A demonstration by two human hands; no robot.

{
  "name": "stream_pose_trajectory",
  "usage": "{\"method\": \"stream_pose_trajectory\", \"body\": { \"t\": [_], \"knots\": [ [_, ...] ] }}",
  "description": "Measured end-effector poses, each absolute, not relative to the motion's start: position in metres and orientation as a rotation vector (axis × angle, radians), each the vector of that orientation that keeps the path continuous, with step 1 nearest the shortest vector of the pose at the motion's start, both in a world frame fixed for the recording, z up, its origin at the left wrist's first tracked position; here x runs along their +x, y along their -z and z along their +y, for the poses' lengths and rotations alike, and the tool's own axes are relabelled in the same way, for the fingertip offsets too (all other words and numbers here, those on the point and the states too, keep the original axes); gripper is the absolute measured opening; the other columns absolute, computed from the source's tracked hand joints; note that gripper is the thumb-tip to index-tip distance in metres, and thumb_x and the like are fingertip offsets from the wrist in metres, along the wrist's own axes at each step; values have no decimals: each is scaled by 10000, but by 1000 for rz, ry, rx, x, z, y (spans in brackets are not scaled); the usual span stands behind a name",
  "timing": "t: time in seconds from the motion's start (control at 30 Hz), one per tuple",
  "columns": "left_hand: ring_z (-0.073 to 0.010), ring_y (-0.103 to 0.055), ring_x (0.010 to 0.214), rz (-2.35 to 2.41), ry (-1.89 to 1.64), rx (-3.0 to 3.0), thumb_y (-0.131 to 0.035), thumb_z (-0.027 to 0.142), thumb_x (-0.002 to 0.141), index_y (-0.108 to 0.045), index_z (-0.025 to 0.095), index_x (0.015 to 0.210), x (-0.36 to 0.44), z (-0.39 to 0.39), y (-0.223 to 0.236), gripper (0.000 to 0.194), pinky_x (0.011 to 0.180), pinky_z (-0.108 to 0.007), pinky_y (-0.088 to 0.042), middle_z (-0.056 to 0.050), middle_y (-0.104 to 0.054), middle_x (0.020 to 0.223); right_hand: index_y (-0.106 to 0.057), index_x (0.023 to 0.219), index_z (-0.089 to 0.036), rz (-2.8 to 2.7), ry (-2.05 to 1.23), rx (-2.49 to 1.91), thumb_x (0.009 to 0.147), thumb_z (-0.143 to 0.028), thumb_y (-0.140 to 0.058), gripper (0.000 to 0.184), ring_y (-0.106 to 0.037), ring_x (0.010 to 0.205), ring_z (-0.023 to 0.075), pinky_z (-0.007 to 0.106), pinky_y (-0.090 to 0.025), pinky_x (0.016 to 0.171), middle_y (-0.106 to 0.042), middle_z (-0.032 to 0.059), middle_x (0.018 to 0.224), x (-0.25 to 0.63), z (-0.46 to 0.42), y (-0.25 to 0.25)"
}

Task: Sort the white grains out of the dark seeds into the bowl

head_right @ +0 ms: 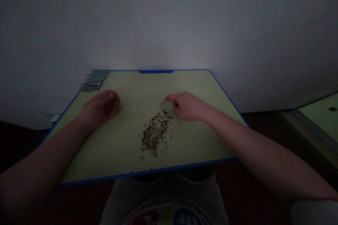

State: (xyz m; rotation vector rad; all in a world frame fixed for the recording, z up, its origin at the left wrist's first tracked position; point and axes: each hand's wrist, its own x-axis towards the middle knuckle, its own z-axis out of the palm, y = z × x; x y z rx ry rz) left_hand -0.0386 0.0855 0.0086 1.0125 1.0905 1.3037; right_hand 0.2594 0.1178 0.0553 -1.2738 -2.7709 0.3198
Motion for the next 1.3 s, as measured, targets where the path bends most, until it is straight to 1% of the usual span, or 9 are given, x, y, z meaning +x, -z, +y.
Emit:
{"method": "stream_pose_trajectory", "body": {
  "t": [0.27, 0.33, 0.47, 0.57, 0.6, 0.7, 0.9, 1.13, 1.3],
  "knots": [
    [-74, -455, 387, 1054, -1310, 1030, -608, 232, 767, -542, 169, 668, -38, 84, -10, 135, 336, -180, -307, 10, -531, 539, -605, 1268, -185, -2827, -491, -1119, 824, -109, -465, 471, -626, 686, 138, 234, -426, 655, -728, 30, 854, 246, 99, -57],
    [-75, -452, 386, 1048, -1310, 1034, -606, 227, 760, -544, 169, 663, -38, 84, -10, 129, 334, -183, -300, 12, -530, 537, -604, 1270, -190, -2830, -449, -1117, 839, -105, -451, 465, -643, 739, 153, 246, -437, 690, -734, 42, 902, 247, 95, -61],
    [-80, -454, 385, 1070, -1332, 1023, -582, 211, 770, -533, 175, 665, -38, 84, -8, 121, 332, -196, -292, 14, -528, 541, -562, 1309, -203, -2785, -199, -1062, 892, -128, -404, 452, -645, 875, 193, 290, -452, 750, -710, 74, 1041, 258, 70, -67],
    [-81, -444, 373, 1085, -1315, 1026, -559, 212, 781, -519, 184, 672, -38, 85, -7, 119, 330, -205, -280, 17, -521, 535, -468, 1376, -153, -2834, -37, -889, 859, -87, -397, 526, -619, 725, 197, 304, -458, 645, -690, 68, 825, 265, 30, -61],
    [-81, -443, 373, 1089, -1310, 1028, -558, 215, 783, -514, 186, 675, -38, 85, -7, 121, 333, -206, -277, 18, -518, 536, -447, 1381, -127, -2859, 4, -803, 838, -56, -387, 551, -608, 719, 205, 318, -462, 637, -684, 73, 815, 266, 14, -57],
    [-80, -437, 377, 1093, -1312, 1028, -565, 224, 783, -501, 188, 676, -38, 85, -6, 130, 341, -208, -271, 20, -507, 533, -527, 1265, -55, -2900, 75, -486, 837, -63, -398, 448, -610, 742, 226, 360, -481, 638, -700, 128, 872, 262, -29, -44],
    [-79, -433, 371, 1082, -1321, 1033, -550, 212, 779, -508, 185, 678, -37, 85, -6, 113, 338, -212, -269, 18, -514, 538, -645, 1093, -70, -2790, 138, -357, 896, -141, -357, 357, -633, 773, 236, 366, -491, 645, -728, 131, 856, 240, -62, -29],
    [-78, -436, 371, 1101, -1315, 1043, -567, 236, 779, -510, 186, 690, -39, 86, -5, 116, 330, -206, -276, 20, -518, 546, -635, 1119, -45, -2812, 129, -416, 882, -187, -418, 352, -620, 761, 238, 367, -479, 619, -722, 160, 879, 232, -60, -22],
    [-77, -448, 377, 1106, -1309, 1028, -569, 237, 782, -523, 185, 688, -39, 87, -5, 117, 334, -200, -283, 16, -528, 552, -622, 1119, -19, -2802, 178, -458, 860, -101, -422, 337, -612, 753, 246, 384, -482, 600, -706, 168, 881, 229, -48, -19]
  ]
}}
